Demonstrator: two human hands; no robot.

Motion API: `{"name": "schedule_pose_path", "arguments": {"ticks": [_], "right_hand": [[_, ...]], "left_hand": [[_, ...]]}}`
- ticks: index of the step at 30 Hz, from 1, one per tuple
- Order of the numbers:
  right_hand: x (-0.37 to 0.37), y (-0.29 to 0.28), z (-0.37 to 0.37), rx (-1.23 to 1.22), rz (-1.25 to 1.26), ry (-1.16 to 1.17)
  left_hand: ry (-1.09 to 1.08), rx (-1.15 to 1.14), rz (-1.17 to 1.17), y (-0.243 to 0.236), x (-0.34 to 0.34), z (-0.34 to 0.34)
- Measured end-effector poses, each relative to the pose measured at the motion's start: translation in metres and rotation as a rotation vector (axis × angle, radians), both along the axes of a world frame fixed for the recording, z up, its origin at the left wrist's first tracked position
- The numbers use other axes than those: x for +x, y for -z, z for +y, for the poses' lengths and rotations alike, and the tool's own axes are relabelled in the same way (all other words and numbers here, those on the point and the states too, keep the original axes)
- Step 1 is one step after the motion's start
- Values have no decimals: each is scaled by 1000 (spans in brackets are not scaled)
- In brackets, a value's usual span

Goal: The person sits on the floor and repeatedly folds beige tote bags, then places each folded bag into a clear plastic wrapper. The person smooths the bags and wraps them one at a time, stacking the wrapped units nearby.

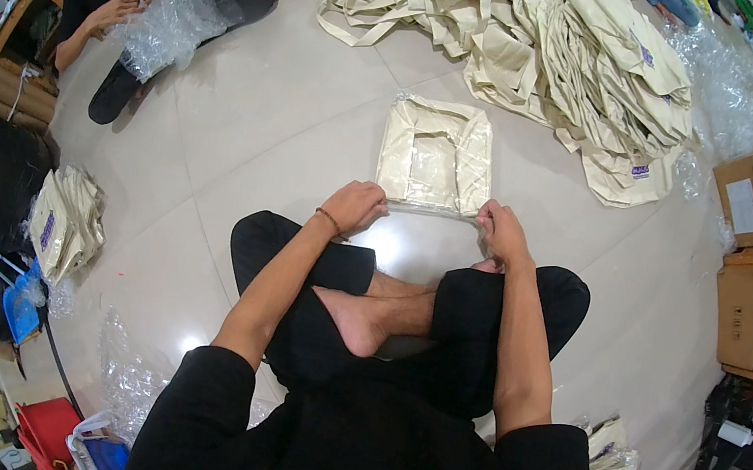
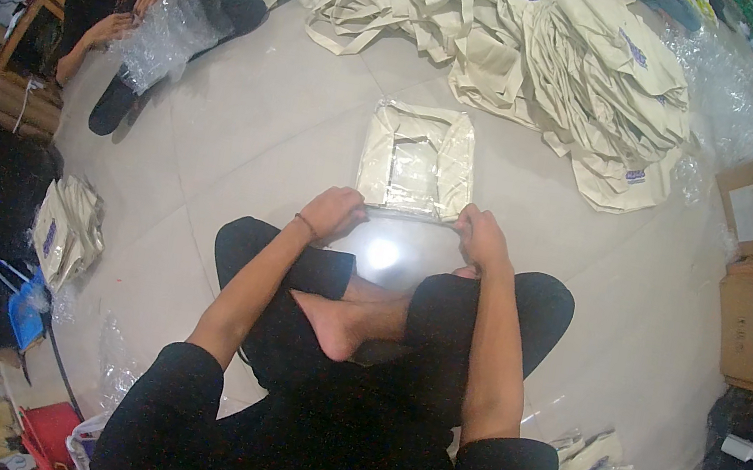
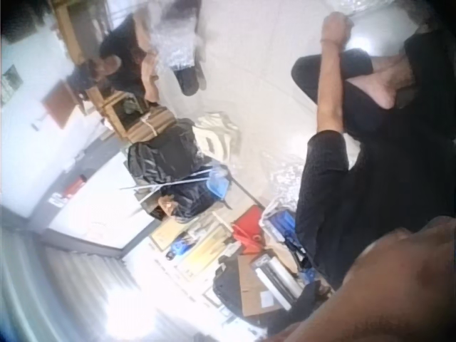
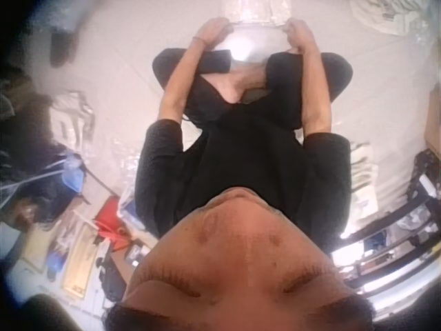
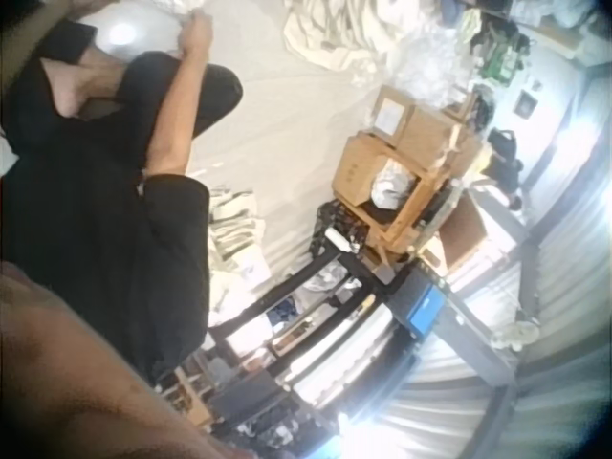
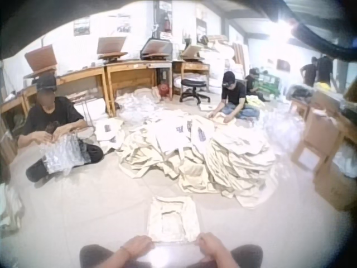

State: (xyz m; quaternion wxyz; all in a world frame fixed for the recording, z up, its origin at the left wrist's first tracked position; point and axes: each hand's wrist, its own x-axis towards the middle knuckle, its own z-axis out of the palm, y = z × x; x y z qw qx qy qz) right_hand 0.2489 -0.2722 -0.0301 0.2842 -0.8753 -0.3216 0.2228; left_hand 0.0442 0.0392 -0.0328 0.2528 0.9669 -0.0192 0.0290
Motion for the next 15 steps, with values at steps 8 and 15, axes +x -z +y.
{"name": "schedule_pose_path", "arguments": {"ticks": [8, 15], "right_hand": [[17, 24, 0, 56, 116, 182], [16, 17, -2, 87, 148, 174]], "left_hand": [[-358, -235, 9, -3, -6, 23], [-48, -225, -172, -11, -7, 4]]}}
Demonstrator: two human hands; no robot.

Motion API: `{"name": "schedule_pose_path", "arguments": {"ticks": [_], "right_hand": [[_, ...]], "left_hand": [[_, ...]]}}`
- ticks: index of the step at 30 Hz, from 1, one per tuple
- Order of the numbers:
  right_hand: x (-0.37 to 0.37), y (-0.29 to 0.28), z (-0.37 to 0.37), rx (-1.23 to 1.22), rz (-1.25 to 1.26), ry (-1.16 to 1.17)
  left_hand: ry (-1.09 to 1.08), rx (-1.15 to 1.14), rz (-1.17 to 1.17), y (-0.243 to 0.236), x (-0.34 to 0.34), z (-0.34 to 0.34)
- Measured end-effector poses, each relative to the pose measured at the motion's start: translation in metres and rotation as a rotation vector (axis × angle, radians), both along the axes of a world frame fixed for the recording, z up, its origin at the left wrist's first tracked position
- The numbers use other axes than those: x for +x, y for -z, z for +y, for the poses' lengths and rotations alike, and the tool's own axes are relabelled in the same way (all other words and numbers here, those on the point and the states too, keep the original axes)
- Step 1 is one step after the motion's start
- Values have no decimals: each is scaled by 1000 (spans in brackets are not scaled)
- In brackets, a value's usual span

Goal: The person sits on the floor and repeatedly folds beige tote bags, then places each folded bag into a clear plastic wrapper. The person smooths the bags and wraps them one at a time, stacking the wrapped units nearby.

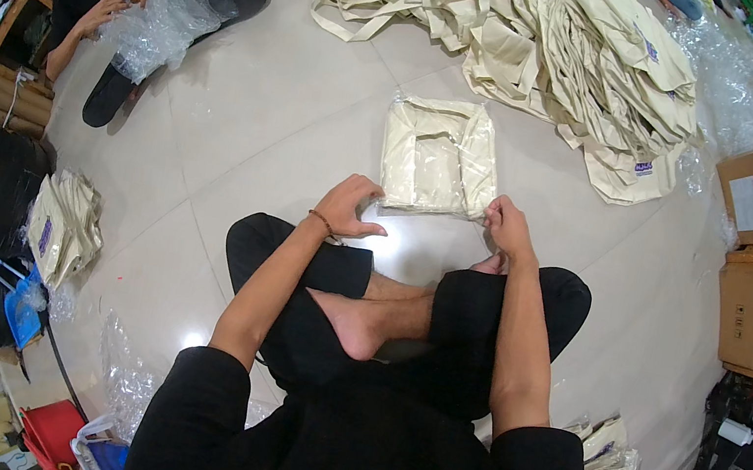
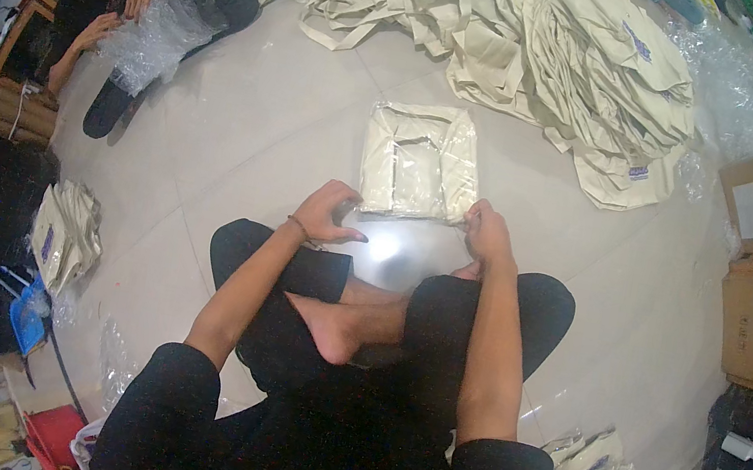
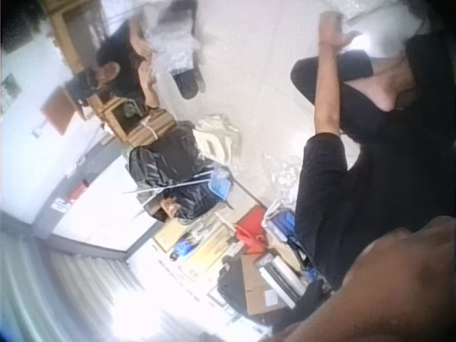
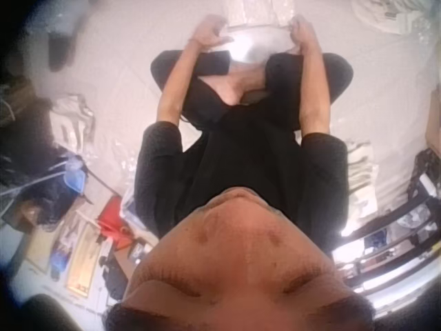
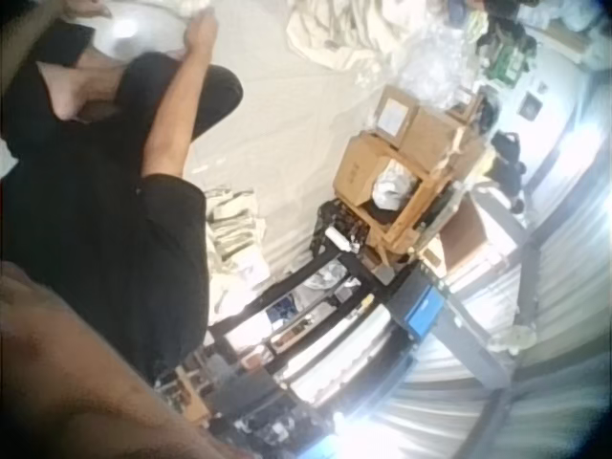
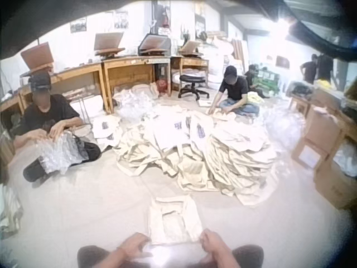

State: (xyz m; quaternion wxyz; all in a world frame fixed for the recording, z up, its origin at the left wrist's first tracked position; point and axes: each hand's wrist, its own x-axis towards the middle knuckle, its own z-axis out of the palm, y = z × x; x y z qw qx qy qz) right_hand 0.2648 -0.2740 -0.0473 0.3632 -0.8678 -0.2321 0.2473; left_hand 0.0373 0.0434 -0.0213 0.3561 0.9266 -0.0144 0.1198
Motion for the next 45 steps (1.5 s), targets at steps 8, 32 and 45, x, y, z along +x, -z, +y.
{"name": "schedule_pose_path", "arguments": {"ticks": [8, 32, 45], "right_hand": [[-6, -17, 6, 1, -55, 59], [16, -4, 5, -69, -70, -60], [30, -6, 24, -124, -124, -107]], "left_hand": [[-37, -81, 180, 11, 8, -13], [-234, -220, 269, 9, 29, -11], [-408, -301, 340, 30, 29, -15]]}}
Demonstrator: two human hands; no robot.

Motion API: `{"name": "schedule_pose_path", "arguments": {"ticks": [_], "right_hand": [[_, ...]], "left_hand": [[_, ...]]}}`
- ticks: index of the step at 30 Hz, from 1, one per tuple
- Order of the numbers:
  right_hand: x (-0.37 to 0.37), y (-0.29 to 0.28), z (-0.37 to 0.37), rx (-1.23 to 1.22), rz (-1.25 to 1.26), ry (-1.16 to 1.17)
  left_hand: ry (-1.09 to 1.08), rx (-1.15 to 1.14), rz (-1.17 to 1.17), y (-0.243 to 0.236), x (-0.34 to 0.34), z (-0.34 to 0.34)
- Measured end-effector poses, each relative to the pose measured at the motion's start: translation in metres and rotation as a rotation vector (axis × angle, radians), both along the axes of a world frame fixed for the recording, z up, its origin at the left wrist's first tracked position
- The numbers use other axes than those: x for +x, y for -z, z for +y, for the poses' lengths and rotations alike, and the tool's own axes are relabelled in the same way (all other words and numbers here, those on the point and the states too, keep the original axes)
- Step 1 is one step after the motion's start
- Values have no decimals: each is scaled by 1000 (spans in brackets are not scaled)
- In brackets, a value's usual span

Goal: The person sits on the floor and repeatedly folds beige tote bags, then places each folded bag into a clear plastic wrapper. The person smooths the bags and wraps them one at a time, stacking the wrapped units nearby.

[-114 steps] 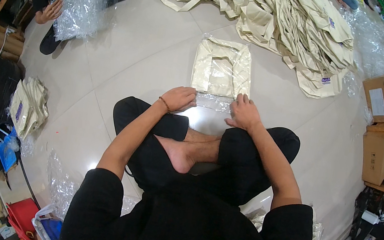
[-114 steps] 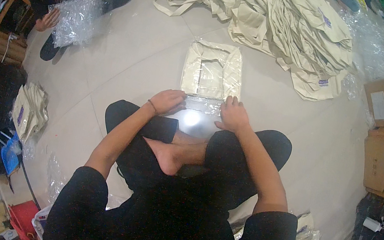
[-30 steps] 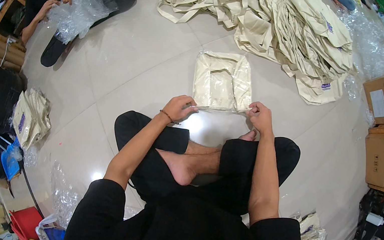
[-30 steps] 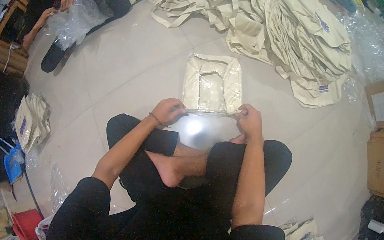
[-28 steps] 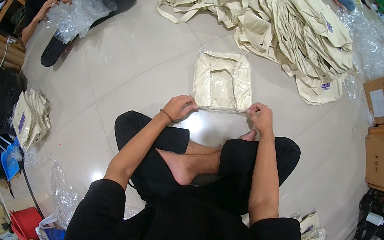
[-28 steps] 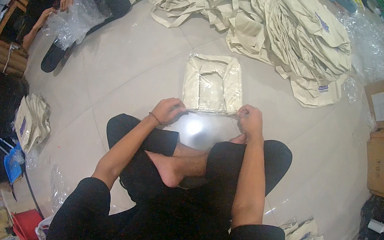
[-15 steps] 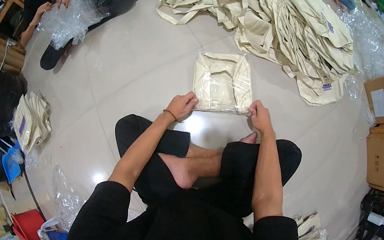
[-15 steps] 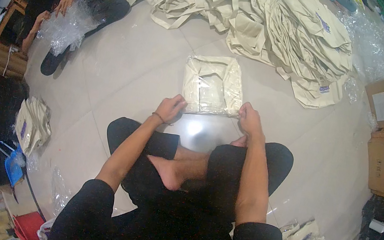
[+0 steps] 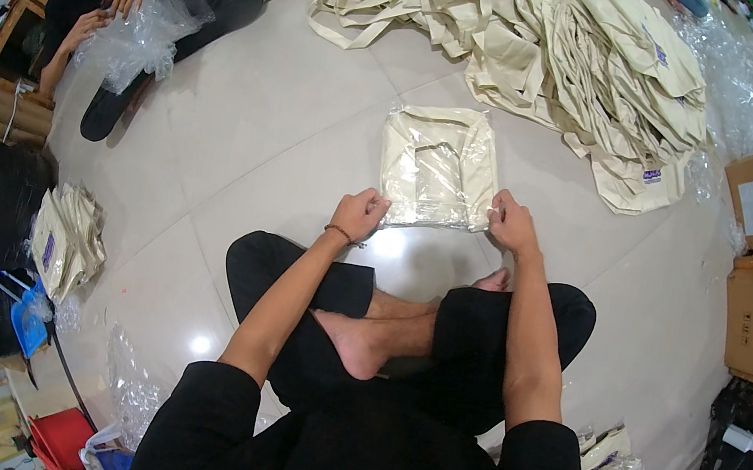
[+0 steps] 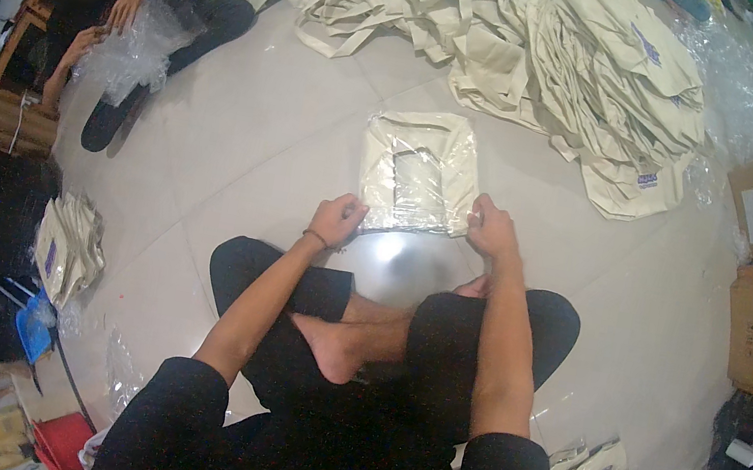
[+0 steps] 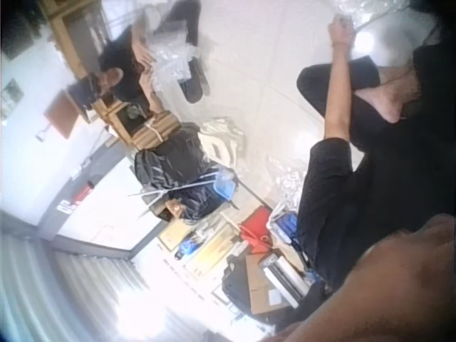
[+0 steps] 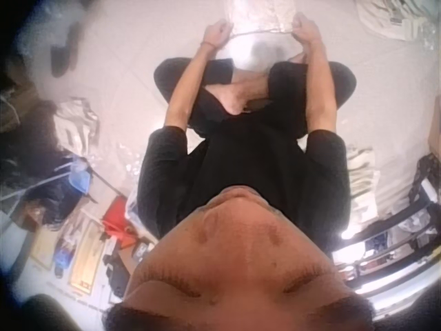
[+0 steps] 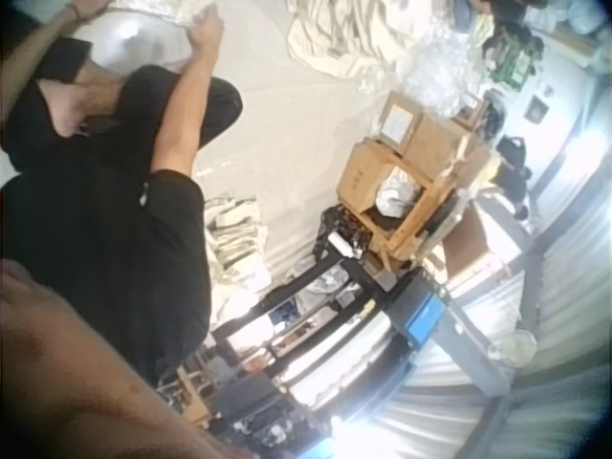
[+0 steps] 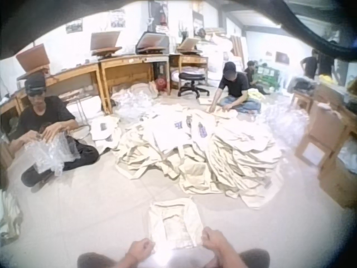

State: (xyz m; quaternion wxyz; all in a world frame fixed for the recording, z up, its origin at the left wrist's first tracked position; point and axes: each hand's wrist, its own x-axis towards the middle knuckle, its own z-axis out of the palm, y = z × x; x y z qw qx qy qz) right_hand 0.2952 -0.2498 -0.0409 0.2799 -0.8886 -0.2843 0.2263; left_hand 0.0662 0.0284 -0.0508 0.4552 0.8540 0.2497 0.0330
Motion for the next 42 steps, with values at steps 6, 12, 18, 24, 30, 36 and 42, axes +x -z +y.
{"name": "schedule_pose_path", "arguments": {"ticks": [6, 12, 18, 24, 30, 36, 42], "right_hand": [[-21, -27, 13, -129, -231, 89], [-60, -34, 43, -6, -531, -196], [-87, -23, 46, -269, -482, -371], [-71, -27, 43, -370, -392, -316], [-68, -35, 51, -409, -349, -305], [-81, -49, 50, -473, -385, -390], [-97, -35, 52, -304, -747, -603]], "left_hand": [[-129, 91, 34, -6, -4, 6], [178, 551, -355, -29, 1, -38], [163, 560, 294, -15, 27, -101], [-212, 366, 100, 22, 26, -100], [-419, 215, -103, 39, 15, -85], [-808, -1041, -128, 30, -11, -81], [-627, -1220, -148, -4, -37, -92]]}}
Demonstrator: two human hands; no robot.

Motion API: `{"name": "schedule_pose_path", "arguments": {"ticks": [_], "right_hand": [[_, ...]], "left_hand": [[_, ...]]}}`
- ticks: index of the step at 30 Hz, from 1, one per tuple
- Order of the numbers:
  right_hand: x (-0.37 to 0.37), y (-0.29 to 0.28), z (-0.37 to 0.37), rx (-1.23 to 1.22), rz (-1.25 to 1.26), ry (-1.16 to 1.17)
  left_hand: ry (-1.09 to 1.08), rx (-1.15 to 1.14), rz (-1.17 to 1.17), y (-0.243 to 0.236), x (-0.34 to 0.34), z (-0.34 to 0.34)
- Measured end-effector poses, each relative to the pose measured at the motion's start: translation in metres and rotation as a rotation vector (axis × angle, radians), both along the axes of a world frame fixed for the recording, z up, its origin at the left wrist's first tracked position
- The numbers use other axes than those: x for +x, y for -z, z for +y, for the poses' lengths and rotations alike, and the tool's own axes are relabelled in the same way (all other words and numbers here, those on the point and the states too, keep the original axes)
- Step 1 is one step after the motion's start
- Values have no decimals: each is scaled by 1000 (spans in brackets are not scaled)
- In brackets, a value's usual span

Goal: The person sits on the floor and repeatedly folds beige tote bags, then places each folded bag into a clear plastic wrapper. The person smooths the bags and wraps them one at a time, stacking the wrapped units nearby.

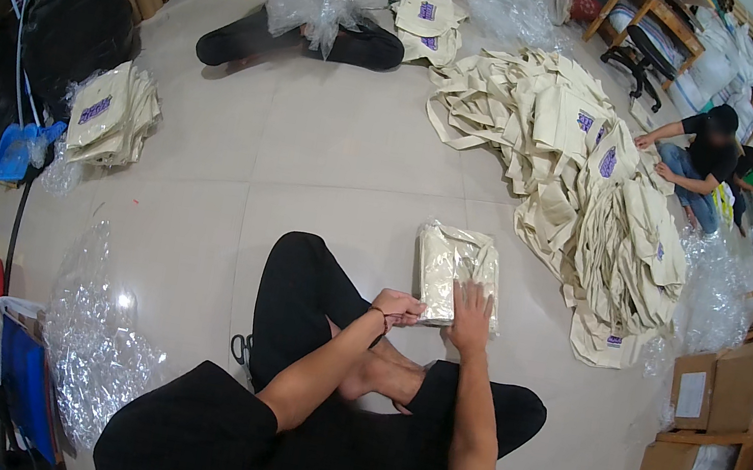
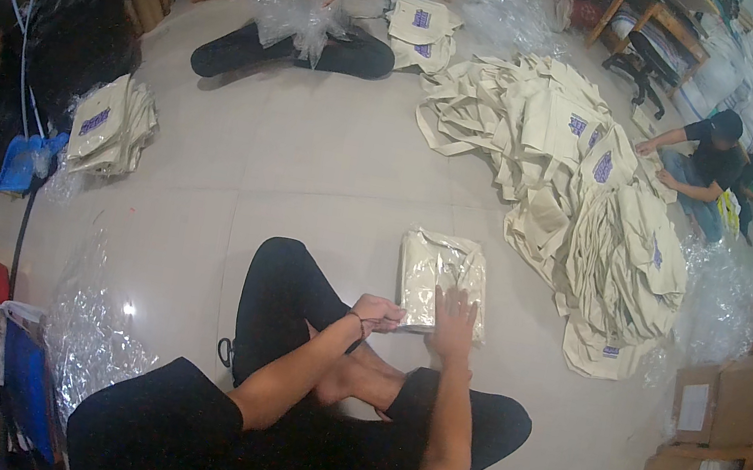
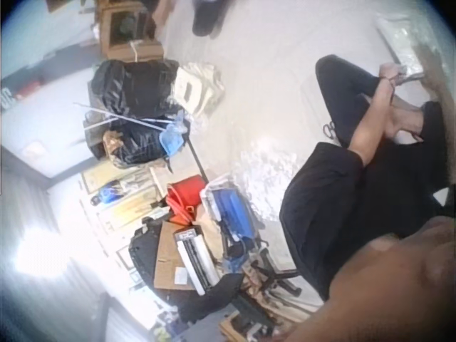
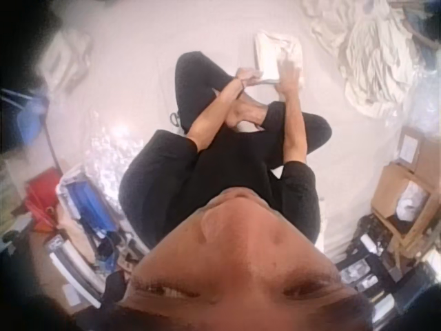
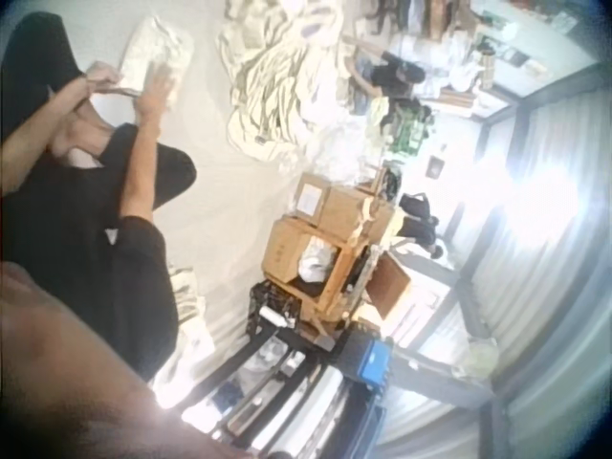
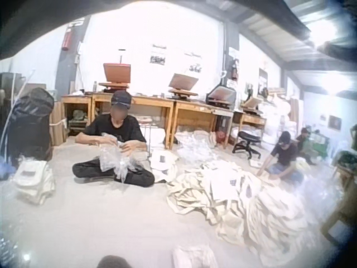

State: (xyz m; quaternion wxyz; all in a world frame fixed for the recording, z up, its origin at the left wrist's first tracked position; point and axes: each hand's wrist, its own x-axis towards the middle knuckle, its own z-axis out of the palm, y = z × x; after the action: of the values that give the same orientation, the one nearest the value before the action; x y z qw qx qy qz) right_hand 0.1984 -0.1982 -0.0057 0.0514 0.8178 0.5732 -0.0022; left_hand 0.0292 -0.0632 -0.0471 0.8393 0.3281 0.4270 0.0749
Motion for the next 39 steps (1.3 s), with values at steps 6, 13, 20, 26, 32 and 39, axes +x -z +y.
{"name": "schedule_pose_path", "arguments": {"ticks": [6, 13, 20, 26, 32, 39], "right_hand": [[-10, -15, -12, 574, 313, 86], [32, -121, -73, 808, 288, 477], [68, -346, -225, 718, -477, 512], [-44, -511, -372, 303, -680, 871], [-145, -561, -471, 474, -441, 1245], [-118, -470, -536, 437, -361, 1304]], "left_hand": [[174, -17, -382, -16, -34, 31], [-253, -253, -293, 1, -64, 112], [437, 530, 291, 26, -14, 145], [724, 499, 325, 49, 22, 138], [801, 473, 335, 40, 29, 137], [754, 519, 287, 46, 17, 140]]}}
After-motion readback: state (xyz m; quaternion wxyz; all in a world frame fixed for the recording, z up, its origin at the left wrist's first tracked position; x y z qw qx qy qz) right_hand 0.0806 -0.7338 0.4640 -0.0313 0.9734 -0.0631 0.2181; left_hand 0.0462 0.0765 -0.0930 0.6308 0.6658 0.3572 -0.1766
